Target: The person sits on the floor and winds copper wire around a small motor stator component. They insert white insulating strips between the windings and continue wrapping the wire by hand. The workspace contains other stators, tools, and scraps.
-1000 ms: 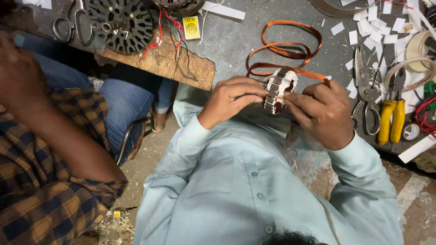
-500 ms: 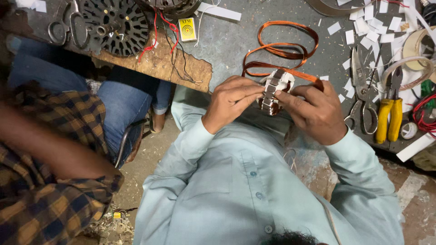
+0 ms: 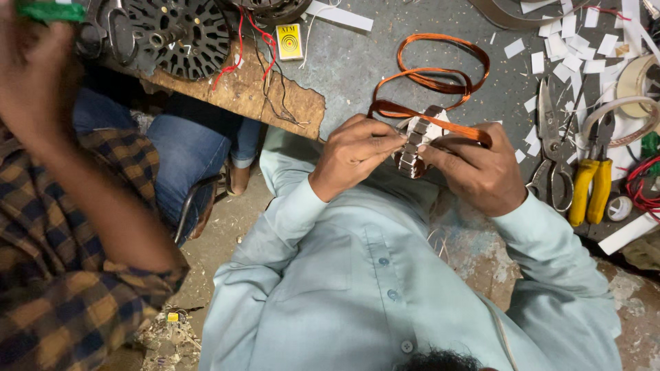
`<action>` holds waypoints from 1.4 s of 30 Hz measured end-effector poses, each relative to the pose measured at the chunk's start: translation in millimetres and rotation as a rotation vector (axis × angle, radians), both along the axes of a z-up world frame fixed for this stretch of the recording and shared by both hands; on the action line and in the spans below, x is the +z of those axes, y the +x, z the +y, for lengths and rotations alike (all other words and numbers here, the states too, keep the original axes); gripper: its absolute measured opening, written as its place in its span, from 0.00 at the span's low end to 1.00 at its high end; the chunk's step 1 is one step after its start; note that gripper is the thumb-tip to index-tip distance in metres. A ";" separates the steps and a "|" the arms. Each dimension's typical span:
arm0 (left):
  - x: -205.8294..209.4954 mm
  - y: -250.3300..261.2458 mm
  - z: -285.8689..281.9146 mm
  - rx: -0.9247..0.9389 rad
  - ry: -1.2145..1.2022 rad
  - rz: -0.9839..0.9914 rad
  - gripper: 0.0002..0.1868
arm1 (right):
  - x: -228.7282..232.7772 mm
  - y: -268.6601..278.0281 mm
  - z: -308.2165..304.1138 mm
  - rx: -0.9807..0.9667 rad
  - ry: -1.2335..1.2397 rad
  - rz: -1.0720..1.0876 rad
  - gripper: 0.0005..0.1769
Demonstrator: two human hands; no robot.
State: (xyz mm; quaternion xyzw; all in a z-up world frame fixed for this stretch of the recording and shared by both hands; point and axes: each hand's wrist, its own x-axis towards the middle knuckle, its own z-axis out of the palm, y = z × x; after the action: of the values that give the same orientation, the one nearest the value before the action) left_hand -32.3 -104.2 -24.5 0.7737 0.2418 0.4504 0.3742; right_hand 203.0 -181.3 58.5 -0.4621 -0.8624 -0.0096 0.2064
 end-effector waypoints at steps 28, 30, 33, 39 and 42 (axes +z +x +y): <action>21.6 18.7 39.0 0.141 0.630 0.139 0.25 | 53.5 -8.2 2.3 -0.263 -0.083 0.203 0.17; 27.7 17.1 40.0 0.129 0.660 0.170 0.25 | 46.5 -9.2 17.9 -0.258 -0.365 0.366 0.14; 31.2 10.7 41.5 0.106 0.694 0.187 0.25 | 43.6 5.4 22.6 -0.426 -0.835 0.817 0.12; 15.9 4.5 45.9 -0.043 0.494 0.109 0.21 | 28.8 15.4 8.3 -0.279 -0.663 0.616 0.09; 8.2 10.3 48.0 -0.082 0.293 0.078 0.16 | 22.6 4.8 3.5 -0.377 -0.506 0.412 0.16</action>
State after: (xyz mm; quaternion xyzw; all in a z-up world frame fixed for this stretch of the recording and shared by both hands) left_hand -21.9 -56.2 -16.3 0.8462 0.1561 0.4349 0.2654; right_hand 207.8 -177.7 81.1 -0.6414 -0.6778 0.2590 0.2494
